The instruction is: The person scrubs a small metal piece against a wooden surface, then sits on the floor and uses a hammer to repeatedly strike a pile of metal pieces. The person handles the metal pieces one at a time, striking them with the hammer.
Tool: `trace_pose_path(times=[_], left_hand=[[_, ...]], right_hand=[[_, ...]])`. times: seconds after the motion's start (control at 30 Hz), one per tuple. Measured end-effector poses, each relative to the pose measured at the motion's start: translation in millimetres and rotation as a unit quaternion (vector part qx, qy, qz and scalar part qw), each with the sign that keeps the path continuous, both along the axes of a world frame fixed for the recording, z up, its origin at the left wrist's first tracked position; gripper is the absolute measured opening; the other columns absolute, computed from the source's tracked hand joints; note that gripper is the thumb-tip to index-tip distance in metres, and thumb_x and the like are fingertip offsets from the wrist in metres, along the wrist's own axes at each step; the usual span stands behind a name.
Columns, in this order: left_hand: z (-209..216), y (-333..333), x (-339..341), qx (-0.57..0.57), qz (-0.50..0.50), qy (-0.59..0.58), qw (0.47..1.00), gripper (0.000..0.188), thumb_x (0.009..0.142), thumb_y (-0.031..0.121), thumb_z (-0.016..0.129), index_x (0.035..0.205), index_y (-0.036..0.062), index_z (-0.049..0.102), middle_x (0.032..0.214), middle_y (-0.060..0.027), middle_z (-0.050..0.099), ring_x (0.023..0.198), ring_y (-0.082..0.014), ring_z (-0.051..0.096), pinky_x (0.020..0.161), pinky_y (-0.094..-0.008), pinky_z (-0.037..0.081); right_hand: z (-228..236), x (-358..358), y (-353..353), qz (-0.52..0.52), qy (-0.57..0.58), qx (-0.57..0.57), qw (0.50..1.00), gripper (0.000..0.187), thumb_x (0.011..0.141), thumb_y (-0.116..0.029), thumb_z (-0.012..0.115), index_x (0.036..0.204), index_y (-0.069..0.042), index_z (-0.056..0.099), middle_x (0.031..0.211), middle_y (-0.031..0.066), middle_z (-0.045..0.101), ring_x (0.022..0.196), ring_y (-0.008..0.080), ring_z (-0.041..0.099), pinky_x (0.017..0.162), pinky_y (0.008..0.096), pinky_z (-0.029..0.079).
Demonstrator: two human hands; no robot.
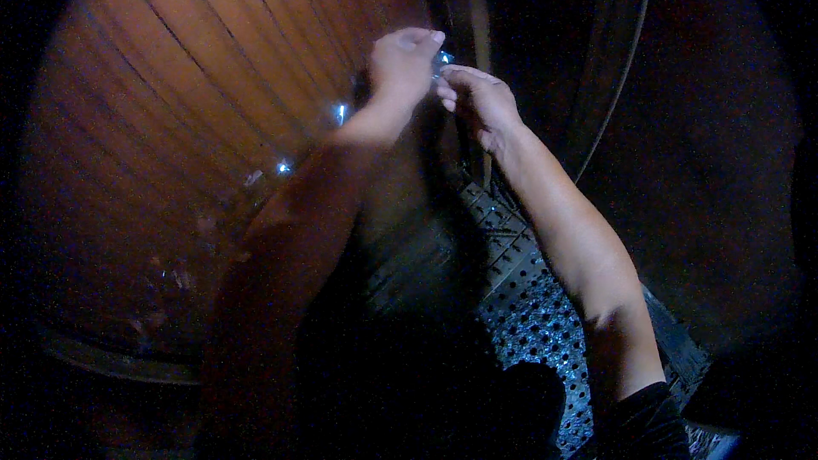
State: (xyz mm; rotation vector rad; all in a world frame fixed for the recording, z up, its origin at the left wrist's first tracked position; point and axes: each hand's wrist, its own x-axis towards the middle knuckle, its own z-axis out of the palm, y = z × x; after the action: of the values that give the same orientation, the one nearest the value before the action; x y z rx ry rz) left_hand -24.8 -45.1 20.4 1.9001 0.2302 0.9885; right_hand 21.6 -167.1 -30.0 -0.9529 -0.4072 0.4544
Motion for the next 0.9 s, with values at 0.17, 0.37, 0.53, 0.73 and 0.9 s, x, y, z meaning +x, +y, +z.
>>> trace_pose_path(times=[0.17, 0.37, 0.53, 0.73, 0.9], left_hand=[[2, -15, -1, -0.051, -0.035, -0.007, 0.998, 0.022, 0.088, 0.024, 0.076, 0.097, 0.0035, 0.075, 0.087, -0.0035, 0.073, 0.078, -0.0119, 0.063, 0.073, -0.0292, 0.051], [1, -14, -5, -0.073, -0.063, -0.002, 0.995, 0.031, 0.088, 0.018, 0.075, 0.110, -0.0034, 0.067, 0.081, -0.0114, 0.069, 0.068, -0.0202, 0.068, 0.062, -0.0347, 0.054], [-25, -1, -11, 0.024, 0.016, 0.008, 1.000, 0.050, 0.081, 0.017, 0.082, 0.124, 0.0010, 0.062, 0.092, -0.0051, 0.064, 0.084, -0.0148, 0.059, 0.077, -0.0310, 0.050], [-66, -4, -51, 0.031, -0.088, 0.065, 0.994, 0.074, 0.073, 0.004, 0.081, 0.140, 0.0029, 0.049, 0.097, -0.0053, 0.065, 0.089, -0.0147, 0.061, 0.081, -0.0302, 0.052], [-76, -8, -57, 0.022, -0.211, 0.090, 0.973, 0.075, 0.073, -0.001, 0.075, 0.141, -0.0038, 0.045, 0.122, -0.0151, 0.063, 0.111, -0.0233, 0.062, 0.096, -0.0327, 0.050]], right_hand=[[-8, 12, -1, 0.026, -0.025, 0.037, 0.999, 0.017, 0.094, -0.007, 0.060, 0.107, 0.003, 0.066, 0.089, 0.0091, 0.068, 0.071, 0.0134, 0.061, 0.065, 0.0245, 0.049], [-7, 3, -1, 0.030, 0.010, 0.066, 0.997, 0.020, 0.094, -0.009, 0.061, 0.110, 0.002, 0.067, 0.094, 0.0084, 0.068, 0.077, 0.0136, 0.061, 0.068, 0.0249, 0.049], [-15, -9, -1, -0.085, -0.048, -0.007, 0.995, 0.021, 0.093, -0.013, 0.065, 0.110, 0.000, 0.069, 0.099, 0.0089, 0.069, 0.082, 0.0146, 0.062, 0.077, 0.0261, 0.051], [-21, -23, -19, 0.015, -0.179, -0.037, 0.983, 0.019, 0.090, -0.015, 0.072, 0.104, -0.001, 0.071, 0.097, 0.0072, 0.071, 0.084, 0.0133, 0.064, 0.080, 0.0264, 0.052], [-22, -27, -26, 0.045, -0.193, -0.141, 0.970, 0.017, 0.086, -0.015, 0.079, 0.095, -0.002, 0.072, 0.088, 0.0054, 0.071, 0.079, 0.0118, 0.065, 0.074, 0.0252, 0.053]])
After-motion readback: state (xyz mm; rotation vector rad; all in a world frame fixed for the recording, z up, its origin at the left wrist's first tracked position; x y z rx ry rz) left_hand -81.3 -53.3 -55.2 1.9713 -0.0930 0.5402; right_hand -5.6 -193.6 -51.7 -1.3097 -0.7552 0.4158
